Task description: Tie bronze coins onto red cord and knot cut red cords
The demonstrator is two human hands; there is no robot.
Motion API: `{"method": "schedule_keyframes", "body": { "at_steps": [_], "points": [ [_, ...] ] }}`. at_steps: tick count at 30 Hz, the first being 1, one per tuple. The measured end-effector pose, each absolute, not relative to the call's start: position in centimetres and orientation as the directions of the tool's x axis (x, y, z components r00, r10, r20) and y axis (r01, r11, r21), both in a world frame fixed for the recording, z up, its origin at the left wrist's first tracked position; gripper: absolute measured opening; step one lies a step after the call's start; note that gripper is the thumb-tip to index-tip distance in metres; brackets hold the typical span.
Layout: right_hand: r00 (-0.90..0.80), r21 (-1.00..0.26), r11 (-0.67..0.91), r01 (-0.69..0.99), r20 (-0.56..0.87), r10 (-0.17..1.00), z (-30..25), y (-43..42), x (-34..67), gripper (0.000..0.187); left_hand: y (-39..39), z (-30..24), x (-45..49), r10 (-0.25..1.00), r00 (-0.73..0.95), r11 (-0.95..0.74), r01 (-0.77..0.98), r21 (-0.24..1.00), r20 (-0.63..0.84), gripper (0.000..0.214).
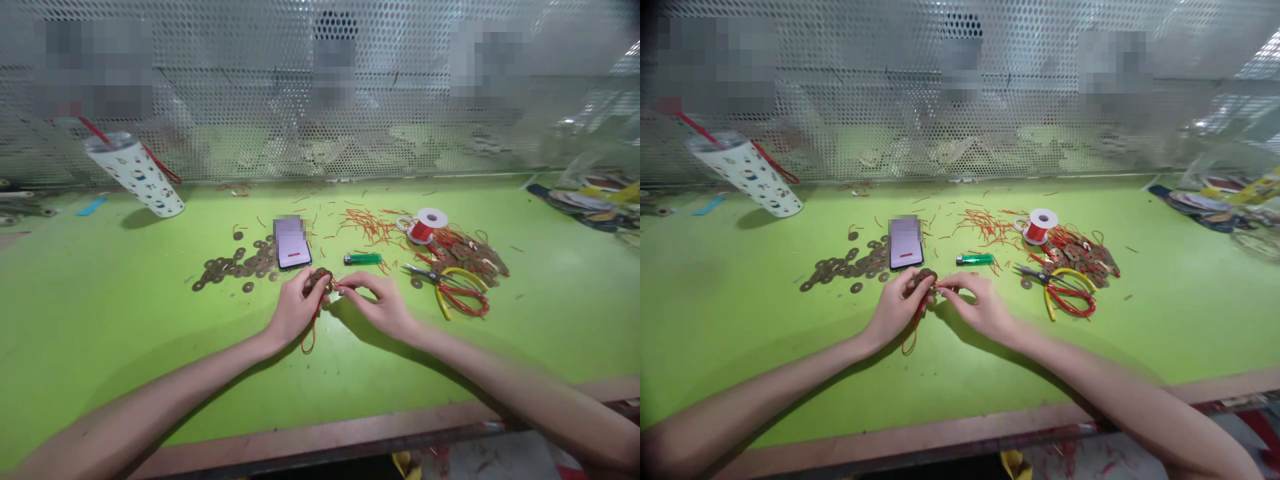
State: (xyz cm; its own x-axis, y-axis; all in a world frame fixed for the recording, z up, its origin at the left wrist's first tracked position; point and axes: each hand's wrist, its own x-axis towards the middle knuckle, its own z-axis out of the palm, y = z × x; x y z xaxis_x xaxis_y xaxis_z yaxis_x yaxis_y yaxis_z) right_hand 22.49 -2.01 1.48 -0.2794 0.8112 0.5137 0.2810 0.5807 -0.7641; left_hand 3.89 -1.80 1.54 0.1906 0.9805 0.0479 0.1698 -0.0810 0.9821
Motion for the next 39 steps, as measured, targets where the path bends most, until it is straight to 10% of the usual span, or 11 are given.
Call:
{"method": "schedule_keyframes", "body": {
  "at_steps": [39],
  "points": [
    [-0.291,-0.782,0.543,0.304,0.467,0.835,0.97,-2.32,22.14,0.009,-1.75,1.71,4.09,0.984,0.17,-0.093,0.197,0.976,0.059,0.022]
  ]
}}
